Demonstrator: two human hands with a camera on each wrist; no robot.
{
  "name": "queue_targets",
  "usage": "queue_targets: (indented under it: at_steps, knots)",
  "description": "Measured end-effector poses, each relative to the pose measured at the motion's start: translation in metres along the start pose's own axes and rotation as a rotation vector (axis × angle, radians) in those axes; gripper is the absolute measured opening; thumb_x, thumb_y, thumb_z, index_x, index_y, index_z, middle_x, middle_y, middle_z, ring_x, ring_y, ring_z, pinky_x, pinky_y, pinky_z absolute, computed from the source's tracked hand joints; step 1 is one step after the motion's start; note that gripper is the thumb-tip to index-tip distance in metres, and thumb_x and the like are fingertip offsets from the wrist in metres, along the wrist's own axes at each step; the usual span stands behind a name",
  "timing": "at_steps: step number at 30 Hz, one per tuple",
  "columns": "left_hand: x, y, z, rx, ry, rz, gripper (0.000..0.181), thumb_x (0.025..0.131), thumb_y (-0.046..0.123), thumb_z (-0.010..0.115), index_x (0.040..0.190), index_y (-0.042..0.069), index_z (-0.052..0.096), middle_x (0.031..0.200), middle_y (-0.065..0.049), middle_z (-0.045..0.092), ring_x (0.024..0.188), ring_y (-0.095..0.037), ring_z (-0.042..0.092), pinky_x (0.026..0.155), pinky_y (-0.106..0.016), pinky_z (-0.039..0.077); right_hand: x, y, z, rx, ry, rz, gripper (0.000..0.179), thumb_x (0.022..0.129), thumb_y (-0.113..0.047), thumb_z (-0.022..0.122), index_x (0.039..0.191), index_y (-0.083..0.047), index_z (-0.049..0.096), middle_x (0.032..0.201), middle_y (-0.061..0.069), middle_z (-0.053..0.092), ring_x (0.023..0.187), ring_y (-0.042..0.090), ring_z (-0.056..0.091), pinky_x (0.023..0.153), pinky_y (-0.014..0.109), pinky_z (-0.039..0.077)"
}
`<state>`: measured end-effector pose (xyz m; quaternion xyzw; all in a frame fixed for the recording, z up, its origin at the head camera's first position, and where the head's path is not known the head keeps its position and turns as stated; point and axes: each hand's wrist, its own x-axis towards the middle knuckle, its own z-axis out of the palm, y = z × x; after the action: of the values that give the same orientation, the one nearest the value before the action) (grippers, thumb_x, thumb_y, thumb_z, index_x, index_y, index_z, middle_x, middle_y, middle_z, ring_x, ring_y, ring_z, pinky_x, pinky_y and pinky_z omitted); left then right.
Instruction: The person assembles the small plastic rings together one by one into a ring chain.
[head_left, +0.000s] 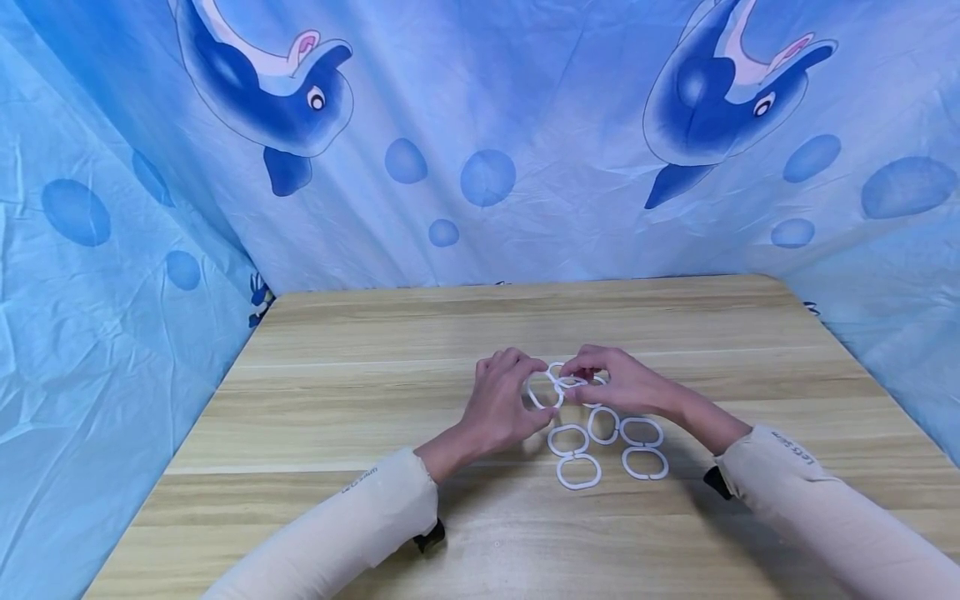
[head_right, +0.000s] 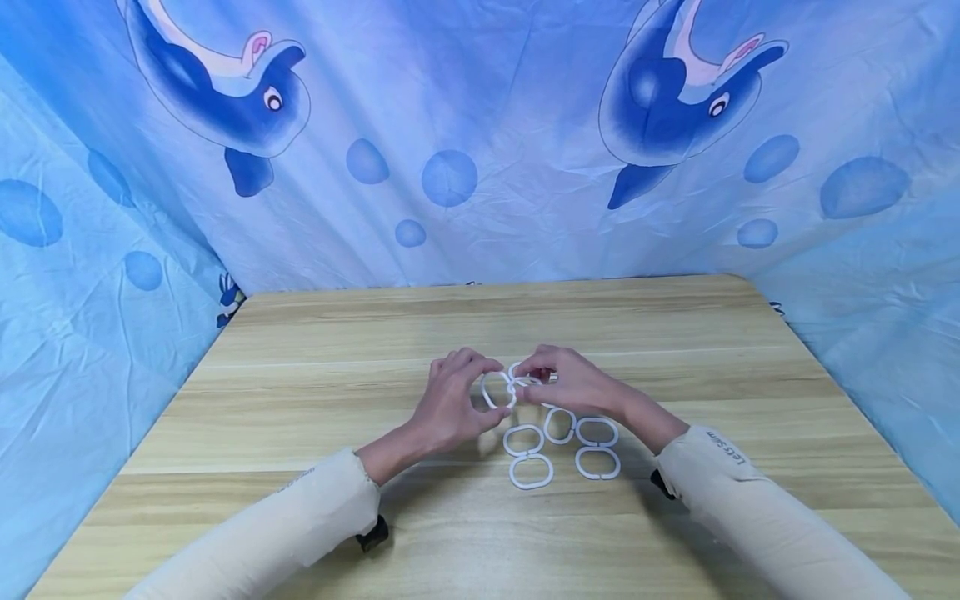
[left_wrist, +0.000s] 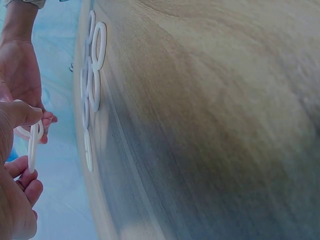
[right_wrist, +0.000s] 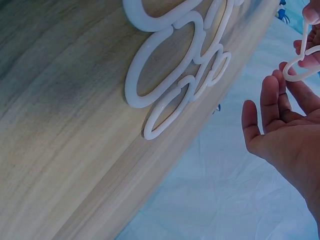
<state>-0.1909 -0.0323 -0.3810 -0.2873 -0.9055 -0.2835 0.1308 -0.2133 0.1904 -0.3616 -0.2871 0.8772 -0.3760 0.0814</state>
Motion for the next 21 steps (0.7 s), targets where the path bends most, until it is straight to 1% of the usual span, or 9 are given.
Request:
queue_targets:
  at_steps: [4,8,14,17,21]
  knots:
    - [-0.0004,-0.0003,0.0010,-0.005,0.011,0.012,0.057,0.070,0.032,0.085,0.118,0.010,0.064,0.108,-0.005,0.060,0.103,-0.018,0.050,0.097,-0.042,0.032,0.0002,0.0018,-0.0003,0.001,-0.009,-0.004,0.027,0.087,-0.026,0.066,0.111,-0.013,0.069,0.090,-0.004,0.060,0.085,0.016,0.054,0.074,0.036,0.047]
    - [-0.0007,-0.0007,0.0020,-0.011,0.024,0.026,0.057,0.069,0.031,0.085,0.117,0.010,0.064,0.107,-0.004,0.059,0.103,-0.017,0.050,0.097,-0.041,0.032,0.0016,0.0038,-0.0016,0.015,-0.027,-0.011,0.027,0.090,-0.026,0.062,0.111,-0.012,0.070,0.091,-0.003,0.061,0.088,0.017,0.054,0.080,0.036,0.045]
    - [-0.0010,-0.0001,0.0027,-0.029,0.044,0.052,0.056,0.069,0.031,0.085,0.117,0.010,0.064,0.105,0.002,0.057,0.104,-0.015,0.050,0.096,-0.039,0.032,0.0028,0.0050,-0.0042,0.105,-0.101,0.036,0.031,0.092,-0.026,0.057,0.113,-0.008,0.069,0.102,0.000,0.064,0.094,0.017,0.058,0.086,0.036,0.047]
    - [-0.0009,0.0002,0.0036,-0.042,0.049,0.071,0.055,0.070,0.030,0.084,0.117,0.010,0.064,0.105,0.003,0.057,0.104,-0.014,0.050,0.096,-0.039,0.032,0.0029,0.0041,-0.0043,0.151,-0.135,0.053,0.032,0.093,-0.027,0.057,0.115,-0.007,0.068,0.106,0.002,0.065,0.097,0.017,0.060,0.089,0.036,0.047]
    - [-0.0011,0.0005,0.0046,-0.044,0.052,0.082,0.054,0.071,0.029,0.084,0.117,0.010,0.064,0.105,0.003,0.056,0.104,-0.014,0.049,0.096,-0.040,0.032,0.0026,0.0028,-0.0042,0.185,-0.147,0.055,0.033,0.093,-0.027,0.056,0.116,-0.005,0.067,0.108,0.004,0.064,0.098,0.018,0.060,0.090,0.037,0.047]
